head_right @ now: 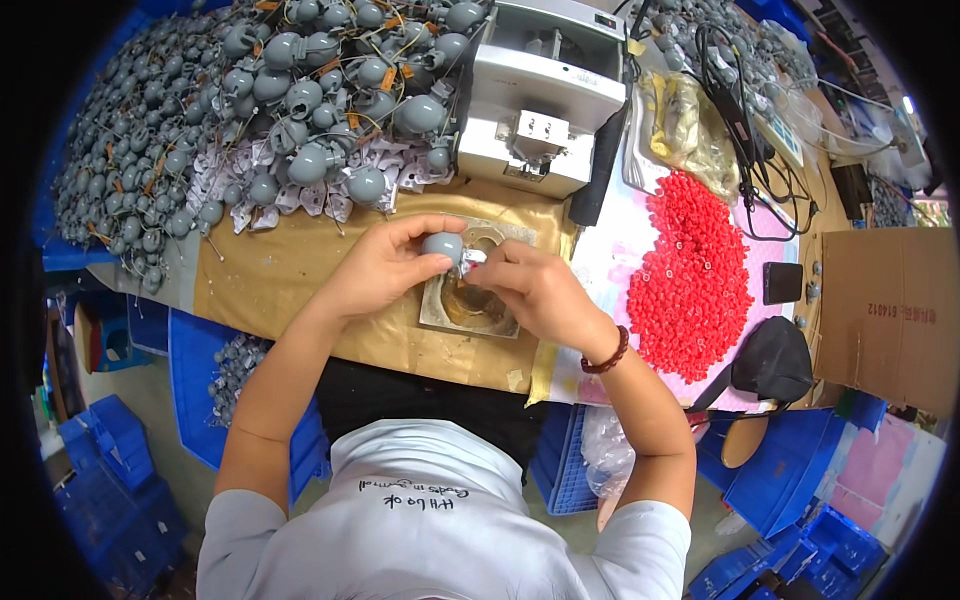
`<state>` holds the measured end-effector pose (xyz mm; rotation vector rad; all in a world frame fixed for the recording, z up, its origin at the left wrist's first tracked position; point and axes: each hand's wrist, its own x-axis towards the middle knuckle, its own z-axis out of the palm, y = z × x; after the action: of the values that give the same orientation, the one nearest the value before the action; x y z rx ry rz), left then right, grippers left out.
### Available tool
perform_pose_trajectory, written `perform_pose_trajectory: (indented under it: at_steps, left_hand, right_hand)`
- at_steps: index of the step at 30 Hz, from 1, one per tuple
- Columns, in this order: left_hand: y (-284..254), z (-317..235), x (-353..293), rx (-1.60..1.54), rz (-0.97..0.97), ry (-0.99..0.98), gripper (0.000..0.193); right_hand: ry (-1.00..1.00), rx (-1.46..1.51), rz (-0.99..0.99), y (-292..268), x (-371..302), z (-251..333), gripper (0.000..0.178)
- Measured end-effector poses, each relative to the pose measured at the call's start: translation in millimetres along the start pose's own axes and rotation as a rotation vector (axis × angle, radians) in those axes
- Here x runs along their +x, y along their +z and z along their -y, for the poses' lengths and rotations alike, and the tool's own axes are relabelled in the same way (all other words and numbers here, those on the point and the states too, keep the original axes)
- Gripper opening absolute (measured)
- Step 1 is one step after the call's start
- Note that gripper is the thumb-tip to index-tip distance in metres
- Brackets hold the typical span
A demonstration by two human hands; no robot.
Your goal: Assemble small plastic components using a pneumatic assembly tool at a factory workbench.
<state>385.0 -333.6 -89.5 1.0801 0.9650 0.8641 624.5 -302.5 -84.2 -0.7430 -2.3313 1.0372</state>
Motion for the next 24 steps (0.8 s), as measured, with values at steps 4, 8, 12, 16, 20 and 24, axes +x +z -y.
perform_pose_trajectory:
  at_steps: [4, 8, 12, 16, 20, 24]
  left_hand:
    - [3.6, 2.6, 5.5, 0.436, -0.09, 0.26, 0.04]
    - [6.0, 7.8, 5.5, 0.582, -0.108, 0.364, 0.038]
    - [14.7, 13.0, -1.8, 0.78, -0.152, 0.471, 0.034]
    - [25.2, 17.5, -7.8, 0.914, -0.197, 0.548, 0.036]
    - [30.7, 21.7, -11.1, 1.059, -0.241, 0.583, 0.034]
    - [32.0, 39.5, -19.4, 1.37, -0.295, 0.733, 0.032]
  right_hand:
    - [-0.109, -0.456, 0.002, 4.5, -1.4, 4.6, 0.035]
    - [-0.219, -0.637, 0.018, 7.8, 0.5, 7.3, 0.03]
    - [-0.273, -0.749, 0.1, 5.1, 1.6, 11.1, 0.027]
    - [-0.295, -0.76, 0.161, 1.3, 0.7, 10.4, 0.025]
    - [-0.26, -0.767, 0.225, 2.1, 0.1, 15.1, 0.026]
    - [-0.074, -0.617, 0.134, 9.3, -10.9, 17.4, 0.035]
